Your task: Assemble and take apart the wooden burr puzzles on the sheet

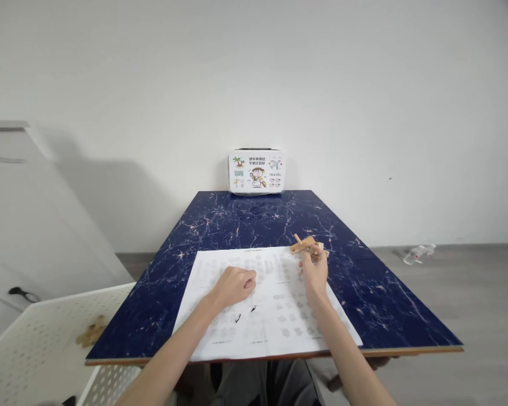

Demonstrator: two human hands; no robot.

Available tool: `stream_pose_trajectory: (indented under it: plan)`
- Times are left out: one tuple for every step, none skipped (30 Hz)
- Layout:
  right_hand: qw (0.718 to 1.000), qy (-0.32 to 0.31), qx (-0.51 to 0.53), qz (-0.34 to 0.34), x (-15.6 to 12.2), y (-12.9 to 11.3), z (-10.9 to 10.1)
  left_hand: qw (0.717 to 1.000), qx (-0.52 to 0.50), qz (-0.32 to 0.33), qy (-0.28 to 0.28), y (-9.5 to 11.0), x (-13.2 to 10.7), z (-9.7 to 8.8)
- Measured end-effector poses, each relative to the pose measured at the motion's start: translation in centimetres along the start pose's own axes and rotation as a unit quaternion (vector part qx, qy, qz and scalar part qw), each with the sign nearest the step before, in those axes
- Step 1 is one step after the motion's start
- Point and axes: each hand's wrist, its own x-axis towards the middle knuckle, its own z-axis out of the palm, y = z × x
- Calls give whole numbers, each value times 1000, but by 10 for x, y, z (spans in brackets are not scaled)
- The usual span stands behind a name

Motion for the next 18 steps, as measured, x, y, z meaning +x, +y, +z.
stream_pose_trajectory:
  plan:
    - [1000, 1, -5, 10, -1, -1, 0, 1000, 0, 1, 0, 0, 0, 0]
    - [1000, 2, -9, 20, -1, -3, -1, 1000, 0, 1, -1, 0, 0, 0]
    - [1000, 3, -14, 28, -2, -4, -2, 1000, 1, 2, -2, 0, 0, 0]
    - [999, 7, -17, 33, -2, -6, -2, 1000, 1, 2, -2, 0, 0, 0]
    - [999, 12, -21, 35, -3, -8, -3, 1000, 2, 3, -2, 0, 0, 0]
    - [999, 19, -25, 36, -3, -10, -3, 1000, 2, 3, -3, 0, 0, 0]
    - [999, 25, -28, 34, -3, -11, -4, 1000, 3, 3, -3, 0, 0, 0]
    - [999, 31, -30, 32, -4, -13, -4, 1000, 4, 3, -3, -1, 0, 0]
    - [998, 36, -31, 29, -4, -14, -5, 1000, 4, 3, -3, -1, 0, 1]
    - [998, 40, -31, 26, -5, -16, -5, 1000, 5, 4, -3, -1, 0, 1]
    - [998, 43, -30, 24, -5, -17, -5, 1000, 6, 4, -3, -1, 0, 1]
    - [998, 46, -27, 22, -6, -18, -5, 1000, 6, 4, -3, -2, 0, 1]
    - [998, 48, -19, 22, -6, -19, -5, 1000, 7, 4, -4, -2, 0, 1]
    - [999, 47, -4, 28, -6, -21, -5, 1000, 7, 4, -4, -2, 0, 1]
    - [998, 41, 17, 38, -6, -23, -5, 1000, 8, 3, -4, -2, 0, 1]
    - [997, 31, 41, 54, -6, -24, -5, 1000, 8, 3, -4, -2, 0, 1]
    - [995, 19, 66, 73, -6, -26, -5, 1000, 7, 3, -4, -1, 0, 1]
    - [992, 6, 85, 91, -6, -28, -5, 1000, 7, 3, -4, -1, 0, 0]
